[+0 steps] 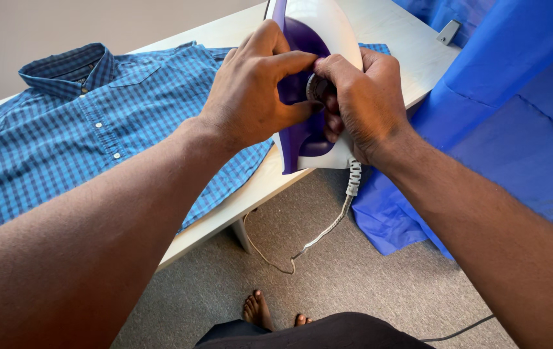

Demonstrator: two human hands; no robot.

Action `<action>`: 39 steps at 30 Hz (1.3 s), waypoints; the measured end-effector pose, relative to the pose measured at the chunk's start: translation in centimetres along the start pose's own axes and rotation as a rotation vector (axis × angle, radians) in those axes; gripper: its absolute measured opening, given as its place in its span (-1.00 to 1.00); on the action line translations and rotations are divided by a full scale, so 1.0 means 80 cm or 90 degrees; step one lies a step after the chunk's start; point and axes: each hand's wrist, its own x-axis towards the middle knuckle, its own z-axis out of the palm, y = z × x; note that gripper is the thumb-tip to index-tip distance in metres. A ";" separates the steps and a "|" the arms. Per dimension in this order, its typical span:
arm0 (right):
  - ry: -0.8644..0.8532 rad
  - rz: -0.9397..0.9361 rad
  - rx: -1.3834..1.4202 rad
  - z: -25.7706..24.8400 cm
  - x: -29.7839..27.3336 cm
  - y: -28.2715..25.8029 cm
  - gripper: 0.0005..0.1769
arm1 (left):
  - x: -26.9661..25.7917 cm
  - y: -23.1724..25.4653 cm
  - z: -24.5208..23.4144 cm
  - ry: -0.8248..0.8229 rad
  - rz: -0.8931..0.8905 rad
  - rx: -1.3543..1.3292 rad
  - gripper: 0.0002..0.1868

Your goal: The person irons a blue checkered shirt laid out on a table. They smooth the fabric, use a purple and white iron to press the front and sleeves, then fold the shirt and lift it.

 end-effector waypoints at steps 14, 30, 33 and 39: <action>0.133 0.000 -0.050 0.000 0.018 0.036 -0.85 | -0.052 0.000 0.012 -0.022 -0.232 -0.110 -0.47; 0.183 -0.028 -0.078 -0.051 0.056 0.074 -0.86 | -0.075 -0.011 0.071 -0.251 -0.802 0.023 -0.32; 0.164 -0.033 -0.083 -0.070 0.073 0.077 -0.88 | -0.059 -0.011 0.090 -0.241 -0.822 0.028 -0.31; 0.116 -0.071 -0.077 -0.114 0.110 0.085 -0.90 | -0.027 -0.011 0.121 -0.229 -0.848 0.051 -0.28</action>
